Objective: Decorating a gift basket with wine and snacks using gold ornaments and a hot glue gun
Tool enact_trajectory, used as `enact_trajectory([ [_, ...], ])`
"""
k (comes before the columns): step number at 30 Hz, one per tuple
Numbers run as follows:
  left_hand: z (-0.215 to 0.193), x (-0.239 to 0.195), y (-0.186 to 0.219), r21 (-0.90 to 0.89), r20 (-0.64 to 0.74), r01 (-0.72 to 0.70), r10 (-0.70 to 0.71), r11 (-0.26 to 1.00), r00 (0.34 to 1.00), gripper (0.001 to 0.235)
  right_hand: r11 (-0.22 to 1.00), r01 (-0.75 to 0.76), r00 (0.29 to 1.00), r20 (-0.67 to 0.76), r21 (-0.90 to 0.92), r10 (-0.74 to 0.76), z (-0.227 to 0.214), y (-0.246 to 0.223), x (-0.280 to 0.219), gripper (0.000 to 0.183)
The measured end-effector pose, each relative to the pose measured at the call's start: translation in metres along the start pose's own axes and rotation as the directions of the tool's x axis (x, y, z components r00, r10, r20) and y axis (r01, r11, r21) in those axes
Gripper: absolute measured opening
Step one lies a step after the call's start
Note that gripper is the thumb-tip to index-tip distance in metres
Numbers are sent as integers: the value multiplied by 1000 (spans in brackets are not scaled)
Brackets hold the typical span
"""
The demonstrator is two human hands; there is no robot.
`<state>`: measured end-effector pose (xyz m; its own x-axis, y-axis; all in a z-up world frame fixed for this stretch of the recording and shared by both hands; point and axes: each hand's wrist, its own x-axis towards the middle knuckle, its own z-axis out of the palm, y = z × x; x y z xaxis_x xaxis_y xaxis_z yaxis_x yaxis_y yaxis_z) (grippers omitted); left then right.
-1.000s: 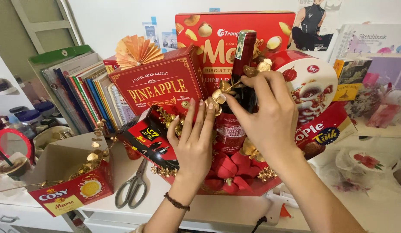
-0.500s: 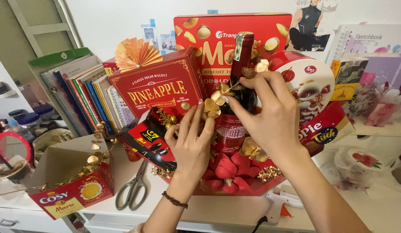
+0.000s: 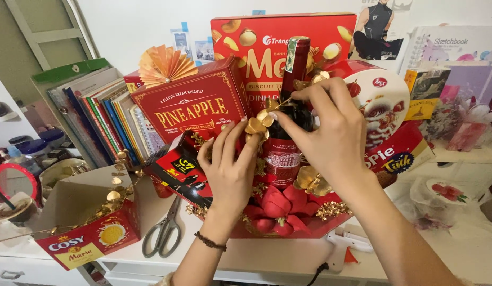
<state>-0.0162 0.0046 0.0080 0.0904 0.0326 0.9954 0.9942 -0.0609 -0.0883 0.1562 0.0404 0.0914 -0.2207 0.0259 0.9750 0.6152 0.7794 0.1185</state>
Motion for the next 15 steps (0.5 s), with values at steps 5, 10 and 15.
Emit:
enact_trajectory([
  [5,0,-1,0,-27,9,2,-2,1000,1000,22,999,50,999,-16,3,-50,-3,2,-1,35],
  [10,1,-3,0,-36,-1,4,-4,999,1000,21,994,74,997,31,84,-77,-19,0,-3,35],
  [15,2,-4,0,-26,2,10,-10,1000,1000,23,915,-364,929,138,174,343,-64,-13,-55,37],
])
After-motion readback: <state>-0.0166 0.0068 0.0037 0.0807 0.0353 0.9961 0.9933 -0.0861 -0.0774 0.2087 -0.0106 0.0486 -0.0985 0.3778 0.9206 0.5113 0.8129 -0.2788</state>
